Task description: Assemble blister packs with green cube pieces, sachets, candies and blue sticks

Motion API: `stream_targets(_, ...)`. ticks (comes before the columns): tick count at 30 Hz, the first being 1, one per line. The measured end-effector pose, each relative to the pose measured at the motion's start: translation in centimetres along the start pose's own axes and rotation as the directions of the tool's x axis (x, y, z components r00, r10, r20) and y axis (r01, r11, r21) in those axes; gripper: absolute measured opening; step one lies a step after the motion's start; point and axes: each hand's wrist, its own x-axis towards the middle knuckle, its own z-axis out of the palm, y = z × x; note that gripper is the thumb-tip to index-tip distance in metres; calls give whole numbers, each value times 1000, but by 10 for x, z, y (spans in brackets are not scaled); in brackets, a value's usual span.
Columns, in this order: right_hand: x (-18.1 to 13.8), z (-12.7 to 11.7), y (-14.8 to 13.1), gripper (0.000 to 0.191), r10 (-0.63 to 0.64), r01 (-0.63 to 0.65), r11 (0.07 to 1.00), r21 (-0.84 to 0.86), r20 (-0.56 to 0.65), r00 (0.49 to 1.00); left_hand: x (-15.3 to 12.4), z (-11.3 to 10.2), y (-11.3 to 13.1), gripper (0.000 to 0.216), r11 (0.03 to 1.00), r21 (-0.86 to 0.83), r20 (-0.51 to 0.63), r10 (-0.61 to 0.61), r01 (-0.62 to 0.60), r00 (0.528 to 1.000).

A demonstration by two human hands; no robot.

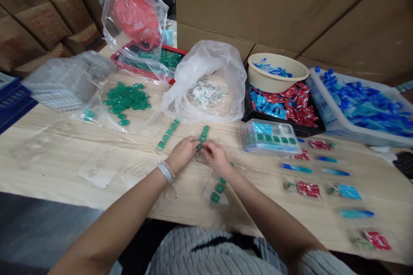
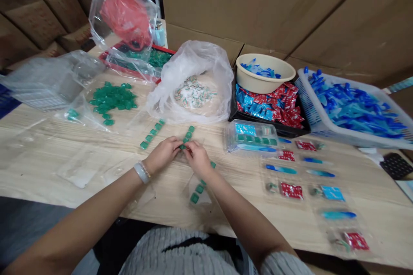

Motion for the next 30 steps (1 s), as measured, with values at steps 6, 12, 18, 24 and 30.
stream_targets(6, 3, 6, -7, 15, 56, -45, 967, -252, 36, 998, -2, 0, 10, 25, 994, -101, -12, 38, -39, 999)
stream_targets(12, -4, -16, -7, 15, 78, -71, 980, -187, 29, 997, -29, -53, -41, 30, 995, -90, -205, -64, 47, 977)
stream_targets(18, 72, -15, -68, 26, -50, 51, 998, 19, -65, 997, -71, -128, -155, 27, 722, 145, -441, -565, 676, 698)
stream_targets(24, 198, 89, -140, 26, -237, 250, 963, -103, 129, 963, -78, -116, -172, 24, 718, 223, -373, -562, 660, 738)
stream_targets(30, 233, 163, -144, 24, -296, 438, 869, -230, 469, 832, -92, -107, -184, 23, 825, -179, -540, -538, 536, 647)
